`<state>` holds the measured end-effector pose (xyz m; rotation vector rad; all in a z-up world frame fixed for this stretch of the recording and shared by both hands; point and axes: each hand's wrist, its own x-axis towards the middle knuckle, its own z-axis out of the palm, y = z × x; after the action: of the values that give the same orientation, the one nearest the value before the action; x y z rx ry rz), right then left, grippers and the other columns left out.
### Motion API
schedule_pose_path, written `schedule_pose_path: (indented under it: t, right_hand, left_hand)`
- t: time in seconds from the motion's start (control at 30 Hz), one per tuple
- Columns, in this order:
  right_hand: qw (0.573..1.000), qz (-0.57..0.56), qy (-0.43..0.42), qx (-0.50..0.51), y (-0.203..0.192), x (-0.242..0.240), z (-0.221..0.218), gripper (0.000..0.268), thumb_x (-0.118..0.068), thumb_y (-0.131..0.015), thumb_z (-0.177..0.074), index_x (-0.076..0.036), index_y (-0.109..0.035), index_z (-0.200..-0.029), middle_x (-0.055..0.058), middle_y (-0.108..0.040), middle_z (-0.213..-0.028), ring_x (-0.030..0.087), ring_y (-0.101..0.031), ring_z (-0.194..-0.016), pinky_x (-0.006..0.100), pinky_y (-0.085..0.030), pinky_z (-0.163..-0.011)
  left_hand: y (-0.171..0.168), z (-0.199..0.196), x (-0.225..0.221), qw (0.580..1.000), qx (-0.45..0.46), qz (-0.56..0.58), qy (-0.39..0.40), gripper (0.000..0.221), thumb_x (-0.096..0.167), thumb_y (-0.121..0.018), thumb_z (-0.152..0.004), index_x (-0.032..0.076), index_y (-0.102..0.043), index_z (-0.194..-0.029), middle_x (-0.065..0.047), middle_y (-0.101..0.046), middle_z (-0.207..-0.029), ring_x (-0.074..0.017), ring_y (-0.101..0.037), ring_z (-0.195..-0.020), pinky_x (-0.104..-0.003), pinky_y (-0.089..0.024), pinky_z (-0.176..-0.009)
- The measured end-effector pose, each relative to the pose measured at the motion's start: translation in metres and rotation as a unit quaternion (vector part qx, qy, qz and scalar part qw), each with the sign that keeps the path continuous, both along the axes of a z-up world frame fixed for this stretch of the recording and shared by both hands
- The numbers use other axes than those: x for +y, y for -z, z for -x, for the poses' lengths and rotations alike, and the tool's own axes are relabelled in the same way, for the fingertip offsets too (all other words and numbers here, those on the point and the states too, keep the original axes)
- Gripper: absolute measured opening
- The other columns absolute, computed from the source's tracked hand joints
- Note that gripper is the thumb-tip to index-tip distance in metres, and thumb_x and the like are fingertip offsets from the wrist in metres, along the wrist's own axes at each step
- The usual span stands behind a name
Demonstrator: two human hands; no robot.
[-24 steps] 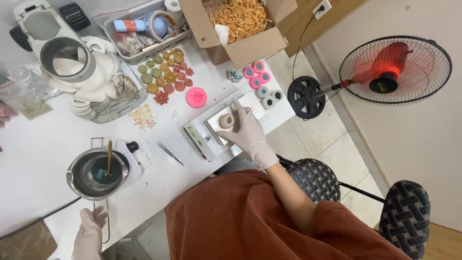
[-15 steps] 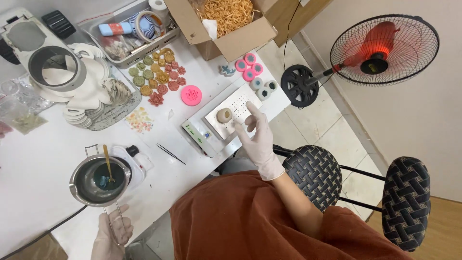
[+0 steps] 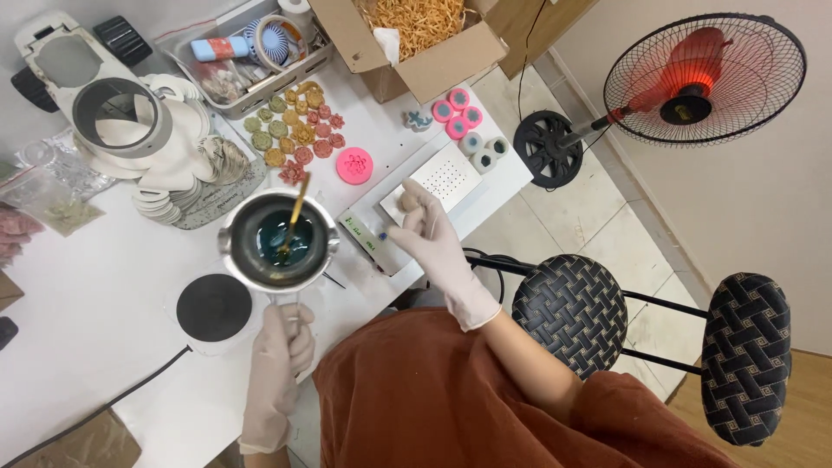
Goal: The person is melting colored wax pellets in a small electric pot, stirring the wax, and then pouring it into silicone molds and pressing them with metal stamps to create decorative wax seals.
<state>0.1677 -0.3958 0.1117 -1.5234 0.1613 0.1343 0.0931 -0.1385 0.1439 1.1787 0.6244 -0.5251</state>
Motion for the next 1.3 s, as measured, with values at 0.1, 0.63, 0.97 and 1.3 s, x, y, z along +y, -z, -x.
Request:
schedule_pose_path:
  t: [0.1,0.63,0.97,1.3]
  right_hand:
    - [0.996,-0.085,-0.033,0.013,-0.003,-0.018,-0.029,0.078,-0.007,-0.070,-0.091,0.004,-0.032,-0.158,-0.003,-0.053,-0.086,0.006,-0.051,-0.076,0.021,-0.047,-0.076]
    - [0.994,-0.014,0.111,0.000,-0.029,-0.046,-0.044,0.027,-0.019,-0.057,-0.107,0.003,-0.073,-0.112,-0.002,-0.058,-0.079,0.007,-0.049,-0.071,0.021,-0.043,-0.068]
    - [0.989,0.005,0.142,-0.043,-0.006,-0.070,-0.028,0.031,-0.024,-0.043,-0.112,-0.001,-0.062,-0.105,0.002,-0.058,-0.082,0.011,-0.055,-0.075,0.025,-0.047,-0.074]
    - [0.985,0.039,0.170,-0.009,-0.015,-0.066,-0.033,0.032,-0.024,-0.043,-0.112,-0.001,-0.062,-0.101,0.002,-0.056,-0.077,0.011,-0.053,-0.073,0.025,-0.045,-0.072]
  left_hand:
    - [-0.007,-0.016,-0.021,0.998,-0.003,0.002,0.059,0.045,0.035,-0.033,-0.109,0.002,-0.061,-0.095,0.006,-0.024,-0.057,-0.0072,-0.020,-0.047,-0.027,-0.018,-0.043]
    - [-0.029,-0.043,-0.083,0.971,-0.066,-0.134,0.186,0.036,0.032,-0.043,-0.106,0.007,-0.066,-0.093,0.003,-0.039,-0.063,-0.0082,-0.034,-0.058,-0.027,-0.033,-0.053]
    - [-0.022,-0.048,-0.095,0.937,-0.099,-0.254,0.219,0.031,0.031,-0.043,-0.103,0.011,-0.067,-0.099,-0.006,-0.054,-0.064,-0.0145,-0.046,-0.056,-0.033,-0.044,-0.059]
    - [0.000,-0.049,-0.097,0.924,-0.190,-0.274,0.188,0.037,0.037,-0.041,-0.104,0.010,-0.065,-0.098,-0.014,-0.070,-0.084,-0.0347,-0.065,-0.079,-0.039,-0.051,-0.074]
